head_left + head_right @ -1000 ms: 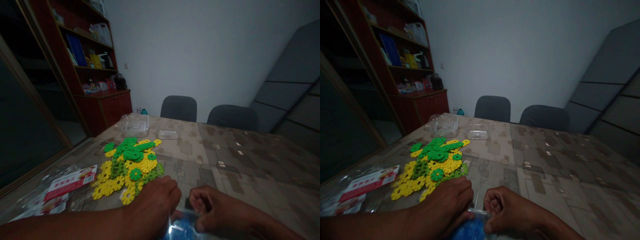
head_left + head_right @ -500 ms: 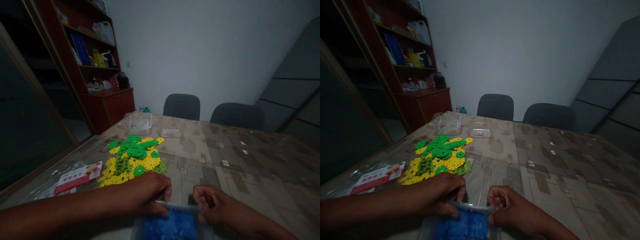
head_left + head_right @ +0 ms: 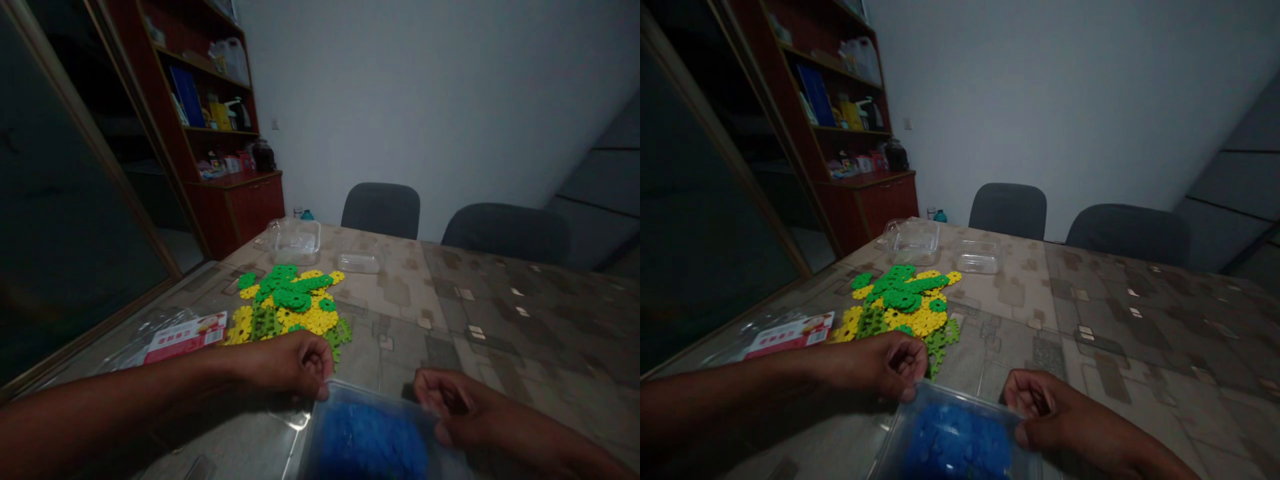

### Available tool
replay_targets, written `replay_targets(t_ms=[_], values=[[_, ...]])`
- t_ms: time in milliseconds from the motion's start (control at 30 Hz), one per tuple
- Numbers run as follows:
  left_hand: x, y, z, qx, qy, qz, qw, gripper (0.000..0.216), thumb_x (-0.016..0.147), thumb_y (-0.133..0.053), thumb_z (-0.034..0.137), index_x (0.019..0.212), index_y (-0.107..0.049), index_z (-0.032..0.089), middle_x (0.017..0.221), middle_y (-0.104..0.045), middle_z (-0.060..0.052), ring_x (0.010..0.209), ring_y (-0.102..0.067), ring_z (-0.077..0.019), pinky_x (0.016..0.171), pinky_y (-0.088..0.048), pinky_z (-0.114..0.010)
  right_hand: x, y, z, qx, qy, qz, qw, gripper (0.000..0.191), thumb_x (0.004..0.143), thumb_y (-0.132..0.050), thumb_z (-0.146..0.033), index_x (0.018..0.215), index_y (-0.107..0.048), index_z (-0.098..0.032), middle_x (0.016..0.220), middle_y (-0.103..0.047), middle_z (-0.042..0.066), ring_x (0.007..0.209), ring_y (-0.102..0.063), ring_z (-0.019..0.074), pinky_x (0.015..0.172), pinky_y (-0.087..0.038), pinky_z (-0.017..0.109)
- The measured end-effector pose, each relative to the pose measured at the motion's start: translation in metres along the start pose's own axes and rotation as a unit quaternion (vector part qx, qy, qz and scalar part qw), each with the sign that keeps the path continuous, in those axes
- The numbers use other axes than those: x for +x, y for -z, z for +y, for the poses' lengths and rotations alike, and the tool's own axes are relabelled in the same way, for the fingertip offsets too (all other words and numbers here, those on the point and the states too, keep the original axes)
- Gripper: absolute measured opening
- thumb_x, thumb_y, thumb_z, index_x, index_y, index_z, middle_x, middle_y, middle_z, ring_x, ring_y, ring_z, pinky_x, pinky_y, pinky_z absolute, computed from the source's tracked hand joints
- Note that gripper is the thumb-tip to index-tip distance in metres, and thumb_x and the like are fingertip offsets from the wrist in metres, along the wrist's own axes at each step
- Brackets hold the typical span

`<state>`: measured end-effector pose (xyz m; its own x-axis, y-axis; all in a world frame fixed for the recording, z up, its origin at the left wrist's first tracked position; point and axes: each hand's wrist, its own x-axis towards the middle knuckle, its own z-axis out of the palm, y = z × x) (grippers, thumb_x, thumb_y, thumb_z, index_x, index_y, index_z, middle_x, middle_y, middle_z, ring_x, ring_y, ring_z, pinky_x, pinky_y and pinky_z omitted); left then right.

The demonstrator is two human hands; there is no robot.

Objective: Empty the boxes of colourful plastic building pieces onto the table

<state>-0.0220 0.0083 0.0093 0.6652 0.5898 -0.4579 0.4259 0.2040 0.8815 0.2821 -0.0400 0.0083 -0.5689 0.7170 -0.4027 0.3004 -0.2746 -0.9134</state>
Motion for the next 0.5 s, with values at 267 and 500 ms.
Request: replay_targets(t_ms=[267,500], values=[[0.02,-0.011,-0.01,-0.001,-0.033,0.107,0.994,0.03,0.054,-0.076,0.027,0.071,-0.054,0.016,0.057,-0.05,0.008,0.051,-0.042,-0.0072,0.045,-0.029,-0.018,0.043,-0.028,-0.02,-0.138,0.042,0.049,0.988,0.017,0.074,-0.062,-0.031,0.071,-0.051,-0.019,0.065,-0.044,-0.005,0.062,-0.037,0.0115,0.055,-0.027,0.024],[0.015,-0.007,-0.007,0.022,-0.047,0.135,0.989,0.024,0.059,-0.072,0.02,0.071,-0.052,0.016,0.06,-0.051,0.007,0.055,-0.043,-0.0077,0.05,-0.031,-0.018,0.064,-0.035,-0.017,-0.096,0.075,0.102,0.987,0.013,0.067,-0.065,-0.024,0.071,-0.054,-0.018,0.058,-0.041,-0.007,0.054,-0.035,0.0097,0.05,-0.024,0.022]])
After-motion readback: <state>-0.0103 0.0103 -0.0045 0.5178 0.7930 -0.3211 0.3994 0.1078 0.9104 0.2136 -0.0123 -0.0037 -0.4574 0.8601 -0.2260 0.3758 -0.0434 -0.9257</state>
